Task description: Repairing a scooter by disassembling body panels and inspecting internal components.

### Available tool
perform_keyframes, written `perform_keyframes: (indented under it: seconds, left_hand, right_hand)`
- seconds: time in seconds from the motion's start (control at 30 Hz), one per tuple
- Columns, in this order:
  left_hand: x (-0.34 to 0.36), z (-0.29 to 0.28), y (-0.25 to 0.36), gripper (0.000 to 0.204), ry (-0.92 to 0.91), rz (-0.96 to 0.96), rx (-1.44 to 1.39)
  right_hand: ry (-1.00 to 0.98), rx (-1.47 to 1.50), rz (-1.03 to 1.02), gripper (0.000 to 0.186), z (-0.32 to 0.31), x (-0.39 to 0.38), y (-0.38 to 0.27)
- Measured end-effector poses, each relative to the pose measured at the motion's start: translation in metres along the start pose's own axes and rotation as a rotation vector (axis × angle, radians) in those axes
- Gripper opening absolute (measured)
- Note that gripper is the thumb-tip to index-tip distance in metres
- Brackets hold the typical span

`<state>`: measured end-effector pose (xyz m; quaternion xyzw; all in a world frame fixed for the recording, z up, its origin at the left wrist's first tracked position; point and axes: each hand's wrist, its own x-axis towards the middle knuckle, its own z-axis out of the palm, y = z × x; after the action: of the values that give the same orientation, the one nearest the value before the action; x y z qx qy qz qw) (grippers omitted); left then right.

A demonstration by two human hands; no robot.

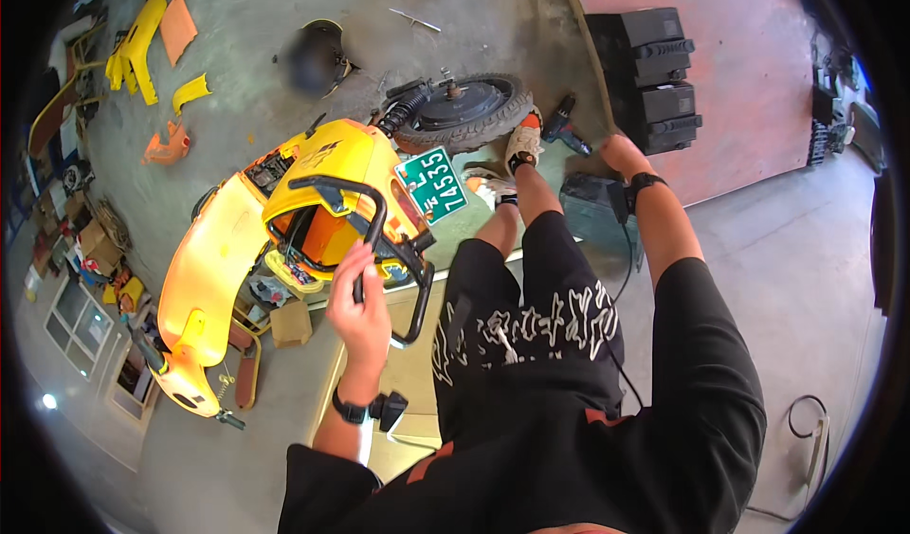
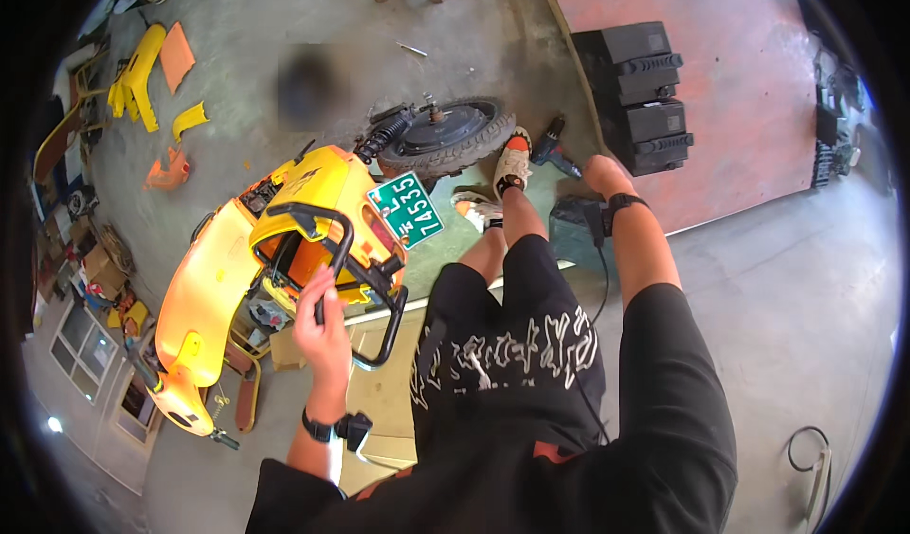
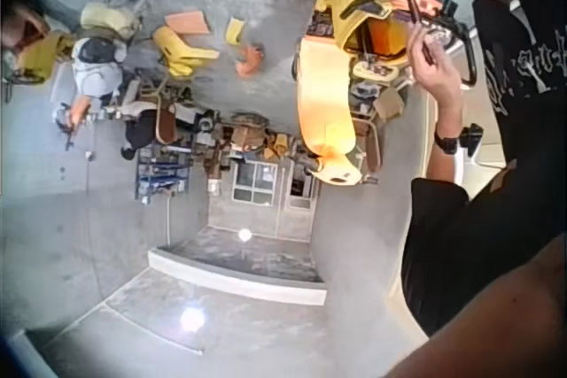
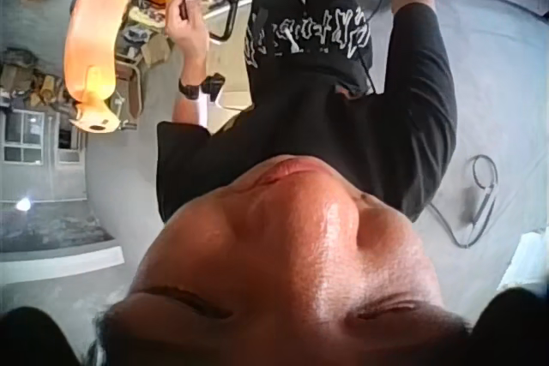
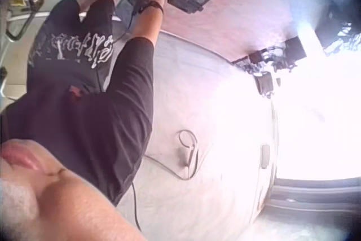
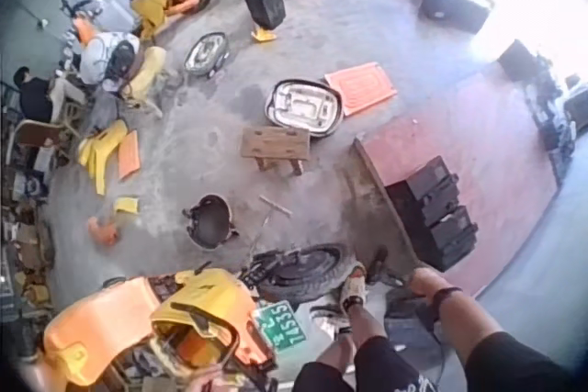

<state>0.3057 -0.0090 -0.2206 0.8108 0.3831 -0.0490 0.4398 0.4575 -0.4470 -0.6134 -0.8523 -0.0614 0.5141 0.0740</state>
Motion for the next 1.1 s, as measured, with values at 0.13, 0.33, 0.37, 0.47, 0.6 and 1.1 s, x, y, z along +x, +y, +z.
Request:
perform_keyframes:
  seconds: [0.13,0.33,0.37,0.47,0.6,1.1]
  left_hand:
    - [0.001,0.004,0.005,0.014,-0.030,-0.042,0.033]
    - [-0.013,-0.020,-0.016,0.019,0.007,0.078,0.302]
    - [-0.018,-0.023,-0.018,0.019,0.028,0.070,0.292]
    - [-0.038,-0.055,-0.005,0.028,0.000,-0.131,0.352]
    - [-0.016,-0.047,-0.008,0.031,-0.146,0.111,0.493]
    - [-0.025,-0.060,-0.020,0.027,-0.113,0.120,0.606]
  right_hand:
    - [-0.057,-0.152,0.033,0.027,0.048,0.059,0.041]
    - [-0.082,-0.053,0.133,0.025,0.112,0.120,0.020]
    - [-0.027,-0.063,0.093,0.027,0.121,0.121,0.028]
    - [-0.014,-0.002,0.012,0.043,0.172,0.138,0.053]
    - [-0.011,-0.143,0.141,0.065,0.215,0.154,0.040]
    - [-0.099,-0.095,0.187,0.056,0.163,0.160,0.000]
